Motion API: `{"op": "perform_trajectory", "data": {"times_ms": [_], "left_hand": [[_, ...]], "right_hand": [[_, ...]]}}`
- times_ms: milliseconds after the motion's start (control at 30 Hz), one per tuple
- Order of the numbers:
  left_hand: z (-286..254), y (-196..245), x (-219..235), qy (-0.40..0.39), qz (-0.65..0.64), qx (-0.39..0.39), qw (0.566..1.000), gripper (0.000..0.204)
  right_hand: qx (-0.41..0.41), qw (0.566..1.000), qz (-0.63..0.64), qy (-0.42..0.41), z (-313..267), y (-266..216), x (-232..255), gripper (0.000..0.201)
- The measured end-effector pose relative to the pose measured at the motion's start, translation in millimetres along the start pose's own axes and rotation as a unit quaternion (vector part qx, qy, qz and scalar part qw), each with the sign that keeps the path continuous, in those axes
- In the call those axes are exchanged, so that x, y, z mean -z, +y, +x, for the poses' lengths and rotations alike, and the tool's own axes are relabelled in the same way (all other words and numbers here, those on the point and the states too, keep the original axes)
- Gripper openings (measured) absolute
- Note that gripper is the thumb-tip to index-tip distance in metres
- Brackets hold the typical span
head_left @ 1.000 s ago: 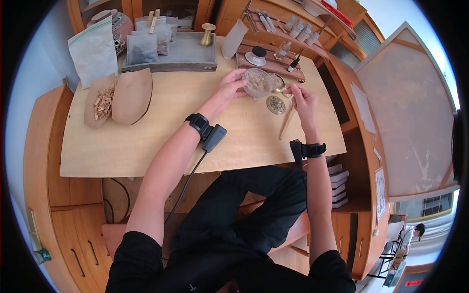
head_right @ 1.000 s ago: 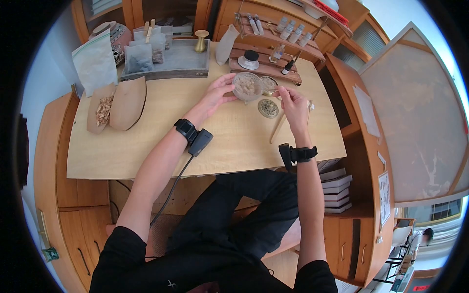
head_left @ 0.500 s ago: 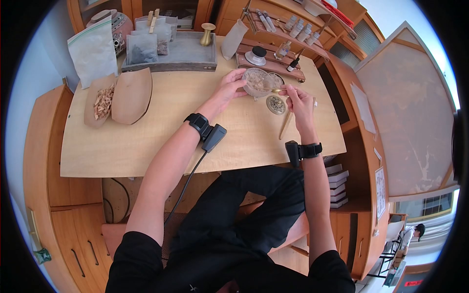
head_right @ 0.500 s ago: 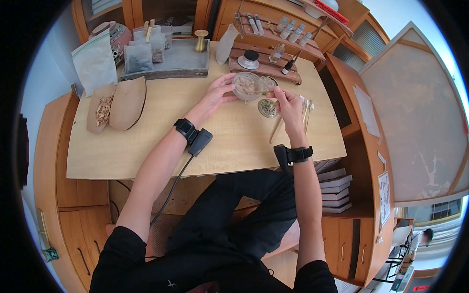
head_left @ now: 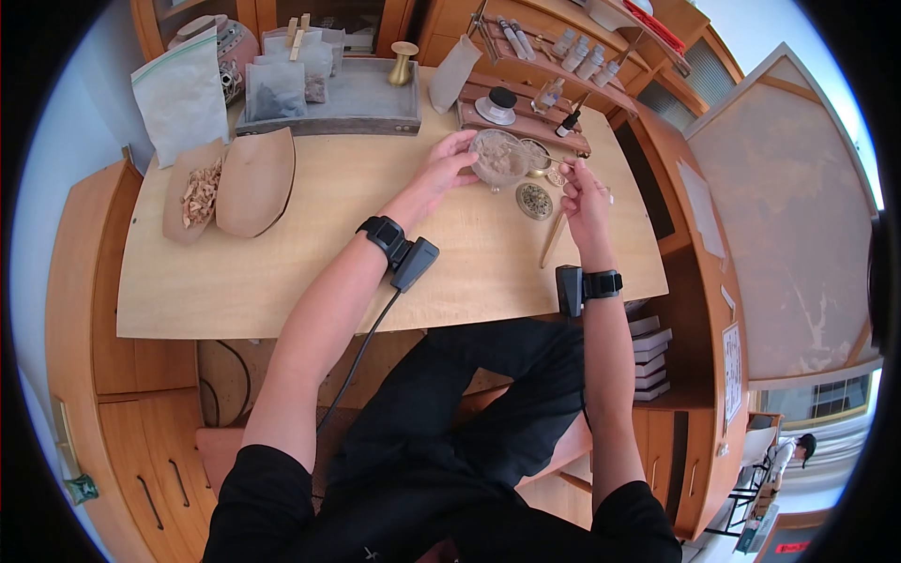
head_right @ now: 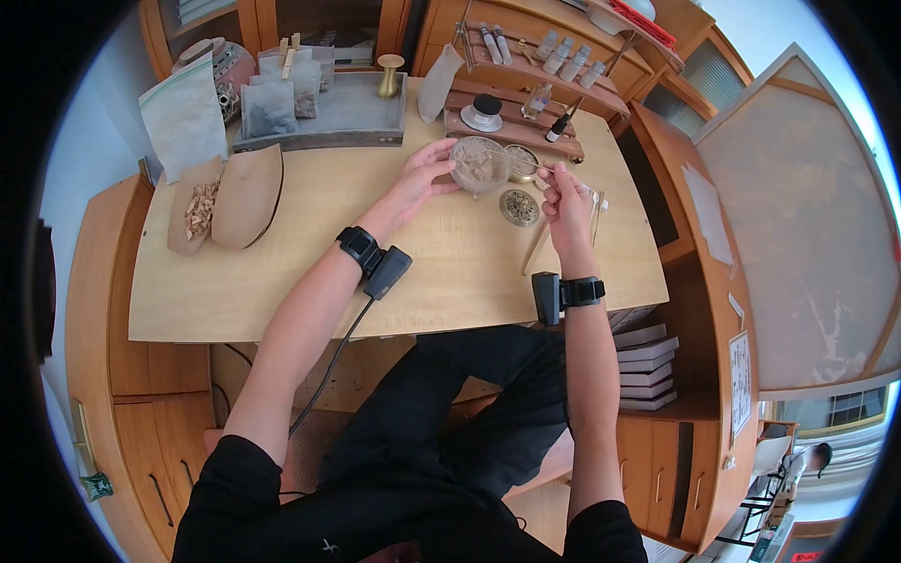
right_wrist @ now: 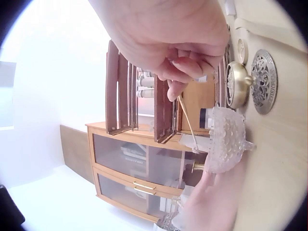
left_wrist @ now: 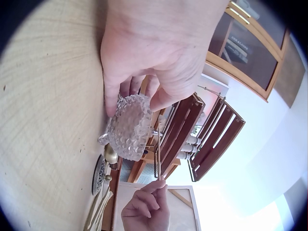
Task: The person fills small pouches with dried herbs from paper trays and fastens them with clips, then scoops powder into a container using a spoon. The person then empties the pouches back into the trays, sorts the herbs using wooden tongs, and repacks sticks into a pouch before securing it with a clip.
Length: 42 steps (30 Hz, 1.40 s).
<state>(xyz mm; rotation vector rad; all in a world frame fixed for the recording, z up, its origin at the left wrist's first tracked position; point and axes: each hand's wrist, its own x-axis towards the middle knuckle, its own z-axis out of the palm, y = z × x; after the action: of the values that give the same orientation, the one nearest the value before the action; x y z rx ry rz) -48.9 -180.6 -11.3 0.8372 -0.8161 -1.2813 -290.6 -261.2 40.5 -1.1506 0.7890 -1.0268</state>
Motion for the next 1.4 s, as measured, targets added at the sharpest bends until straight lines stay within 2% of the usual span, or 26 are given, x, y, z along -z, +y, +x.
{"op": "perform_trajectory", "data": {"times_ms": [200,300,367,400,467,600,667,800,867,967,1067,1300,1400], "left_hand": [[0.2,0.8,-1.1,-0.002,-0.002,0.000,1.000,0.049],[-0.8,2.1,-2.1,-0.002,-0.003,0.002,1.000,0.049],[-2.5,4.2,-3.7,-0.001,-0.002,0.003,1.000,0.049],[-2.6,4.4,-4.2,0.002,0.000,0.001,1.000,0.048],[-2.9,5.1,-4.5,0.006,0.003,-0.001,1.000,0.047],[-1.9,3.9,-3.9,0.006,0.002,-0.003,1.000,0.047],[-1.6,3.1,-3.5,0.006,-0.001,-0.002,1.000,0.047],[-1.9,4.0,-3.6,0.001,-0.001,0.005,1.000,0.048],[-1.8,3.8,-3.8,0.002,-0.002,0.005,1.000,0.048],[-2.4,4.4,-4.4,0.005,-0.005,0.004,1.000,0.048],[-2.1,3.9,-2.3,0.003,0.000,0.001,1.000,0.048],[-0.5,1.9,-2.3,0.003,-0.002,0.001,1.000,0.049],[-0.5,1.9,-2.0,0.004,-0.006,0.001,1.000,0.049]], "right_hand": [[0.034,0.999,0.025,0.029,3.9,-16.3,16.3,0.025],[0.059,0.996,0.015,0.071,6.5,-16.2,26.4,0.026],[0.079,0.989,-0.050,0.116,5.5,-12.7,30.4,0.027],[0.080,0.989,-0.050,0.115,3.8,-10.9,30.3,0.027],[0.090,0.977,-0.160,0.107,0.6,-6.2,29.6,0.028],[0.107,0.969,-0.199,0.098,0.1,-3.8,28.0,0.030],[0.140,0.966,-0.189,0.104,1.7,-5.1,27.0,0.029],[0.143,0.965,-0.188,0.112,0.7,-9.1,26.7,0.030],[0.102,0.968,-0.208,0.094,0.2,-9.5,28.9,0.030],[0.085,0.968,-0.212,0.107,2.8,-4.2,35.0,0.029],[0.100,0.971,-0.174,0.130,1.4,-5.2,33.9,0.029],[0.087,0.969,-0.200,0.117,4.9,-7.2,31.8,0.031],[0.112,0.969,-0.177,0.133,3.6,-8.0,28.8,0.029]]}}
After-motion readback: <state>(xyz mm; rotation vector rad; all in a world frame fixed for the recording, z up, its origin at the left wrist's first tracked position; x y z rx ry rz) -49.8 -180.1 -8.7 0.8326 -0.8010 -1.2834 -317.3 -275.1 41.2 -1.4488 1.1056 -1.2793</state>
